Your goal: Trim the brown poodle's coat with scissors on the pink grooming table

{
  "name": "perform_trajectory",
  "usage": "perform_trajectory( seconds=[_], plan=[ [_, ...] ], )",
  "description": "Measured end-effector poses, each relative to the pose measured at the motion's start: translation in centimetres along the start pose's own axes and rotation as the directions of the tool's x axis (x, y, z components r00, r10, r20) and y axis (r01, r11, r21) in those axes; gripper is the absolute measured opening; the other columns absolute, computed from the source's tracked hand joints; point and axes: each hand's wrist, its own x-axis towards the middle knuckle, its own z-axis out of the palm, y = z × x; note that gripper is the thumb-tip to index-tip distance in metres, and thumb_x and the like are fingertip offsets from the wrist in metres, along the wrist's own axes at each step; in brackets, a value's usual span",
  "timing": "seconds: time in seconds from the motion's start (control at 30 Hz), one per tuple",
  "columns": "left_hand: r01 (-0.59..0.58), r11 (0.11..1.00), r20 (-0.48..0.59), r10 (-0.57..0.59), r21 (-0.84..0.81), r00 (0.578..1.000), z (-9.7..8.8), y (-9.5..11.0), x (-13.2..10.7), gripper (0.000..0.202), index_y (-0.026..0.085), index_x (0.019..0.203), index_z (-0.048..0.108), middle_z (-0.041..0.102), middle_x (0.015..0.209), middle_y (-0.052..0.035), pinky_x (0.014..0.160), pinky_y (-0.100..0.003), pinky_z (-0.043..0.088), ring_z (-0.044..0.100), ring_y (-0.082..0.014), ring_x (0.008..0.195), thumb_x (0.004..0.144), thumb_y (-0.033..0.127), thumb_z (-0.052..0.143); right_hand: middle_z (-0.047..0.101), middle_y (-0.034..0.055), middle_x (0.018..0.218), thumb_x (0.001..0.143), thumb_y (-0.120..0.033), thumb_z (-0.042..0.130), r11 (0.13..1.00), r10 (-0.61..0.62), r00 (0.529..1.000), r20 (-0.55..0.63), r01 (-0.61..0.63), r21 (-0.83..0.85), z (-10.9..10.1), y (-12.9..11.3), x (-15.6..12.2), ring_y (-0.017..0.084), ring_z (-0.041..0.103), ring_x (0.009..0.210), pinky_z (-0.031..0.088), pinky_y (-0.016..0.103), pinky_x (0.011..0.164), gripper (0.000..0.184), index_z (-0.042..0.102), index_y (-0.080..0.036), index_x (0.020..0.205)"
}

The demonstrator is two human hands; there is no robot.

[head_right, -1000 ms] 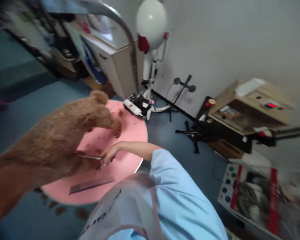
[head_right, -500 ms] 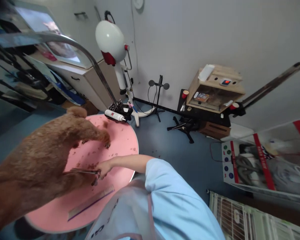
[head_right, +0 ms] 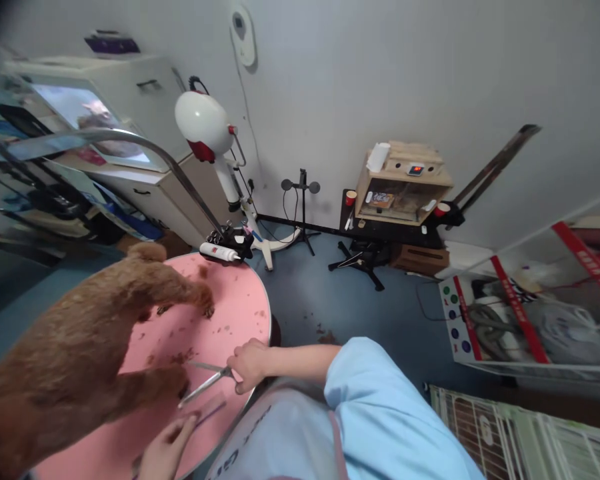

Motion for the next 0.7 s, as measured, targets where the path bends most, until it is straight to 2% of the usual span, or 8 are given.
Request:
perform_trajectory(
  seconds=[0.1, 0.23, 0.3, 0.4, 0.53, 0.63, 0.7],
  plan=[
    [-0.035, 0.999, 0.131, 0.031, 0.029, 0.991, 3.8, -0.6, 2.1, 0.038, 0.035, 0.057, 0.07, 0.071, 0.08, -0.0015, 0.098, -0.046, 0.045, 0.061, -0.0382, 0.103, 0.044, 0.069, 0.059, 0.063, 0.0123, 0.094, 0.068, -0.048, 0.058, 0.997, 0.04, 0.997, -0.066, -0.044, -0.061, 0.2, 0.2, -3.9, 0.027, 0.062, 0.083, 0.047, 0.041, 0.075, 0.048, 0.059, -0.013, 0.102],
    [-0.057, 0.998, 0.263, 0.059, -0.014, 0.963, 6.5, 0.8, 2.0, 0.042, 0.03, 0.057, 0.071, 0.071, 0.078, -0.0061, 0.089, -0.046, 0.048, 0.064, -0.0365, 0.09, 0.046, 0.069, 0.059, 0.061, 0.0114, 0.092, 0.068, -0.044, 0.059, 0.984, 0.161, 0.982, -0.104, -0.168, -0.067, 0.9, 0.9, -8.1, 0.025, 0.06, 0.081, 0.045, 0.04, 0.076, 0.044, 0.058, -0.013, 0.1],
    [-0.051, 0.997, 0.302, 0.063, -0.049, 0.951, 7.8, 1.9, 1.7, 0.045, 0.028, 0.058, 0.072, 0.07, 0.079, -0.0081, 0.087, -0.045, 0.049, 0.063, -0.0349, 0.087, 0.045, 0.068, 0.06, 0.06, 0.011, 0.092, 0.069, -0.044, 0.059, 0.974, 0.214, 0.97, -0.112, -0.221, -0.049, 1.0, 1.5, -10.0, 0.025, 0.059, 0.081, 0.044, 0.04, 0.078, 0.044, 0.058, -0.013, 0.099],
    [-0.039, 0.996, 0.296, 0.063, -0.086, 0.953, 10.3, 3.6, 1.3, 0.05, 0.021, 0.064, 0.073, 0.07, 0.079, -0.0098, 0.086, -0.043, 0.049, 0.063, -0.0313, 0.085, 0.047, 0.066, 0.06, 0.059, 0.0106, 0.092, 0.069, -0.045, 0.059, 0.967, 0.244, 0.962, -0.121, -0.25, -0.039, 0.7, 3.2, -12.2, 0.024, 0.058, 0.082, 0.042, 0.04, 0.079, 0.044, 0.057, -0.014, 0.1],
    [-0.006, 0.988, 0.182, 0.034, -0.153, 0.983, 14.4, 6.2, 2.1, 0.052, 0.016, 0.073, 0.072, 0.07, 0.082, -0.0094, 0.084, -0.036, 0.05, 0.063, -0.0269, 0.088, 0.052, 0.061, 0.058, 0.058, 0.0097, 0.091, 0.069, -0.044, 0.059, 0.975, 0.195, 0.969, -0.15, -0.208, -0.082, -0.5, 8.1, -13.9, 0.024, 0.057, 0.08, 0.041, 0.039, 0.079, 0.042, 0.057, -0.015, 0.098],
    [0.014, 0.974, 0.124, 0.015, -0.228, 0.992, 18.5, 9.3, 4.1, 0.052, 0.016, 0.079, 0.07, 0.069, 0.094, -0.0095, 0.089, -0.034, 0.048, 0.062, -0.0264, 0.099, 0.054, 0.06, 0.059, 0.057, 0.0092, 0.089, 0.068, -0.044, 0.06, 0.983, 0.124, 0.978, -0.166, -0.144, -0.117, -2.2, 14.1, -14.8, 0.023, 0.056, 0.081, 0.04, 0.039, 0.08, 0.041, 0.057, -0.015, 0.096],
    [0.011, 0.981, 0.166, 0.022, -0.195, 0.986, 21.7, 12.2, 5.5, 0.056, 0.017, 0.085, 0.07, 0.068, 0.102, -0.0095, 0.091, -0.034, 0.048, 0.06, -0.0264, 0.106, 0.052, 0.062, 0.064, 0.058, 0.0095, 0.09, 0.068, -0.044, 0.061, 0.985, 0.098, 0.981, -0.167, -0.12, -0.127, -4.0, 18.8, -15.7, 0.023, 0.056, 0.081, 0.04, 0.039, 0.082, 0.041, 0.057, -0.015, 0.097]
  ],
)
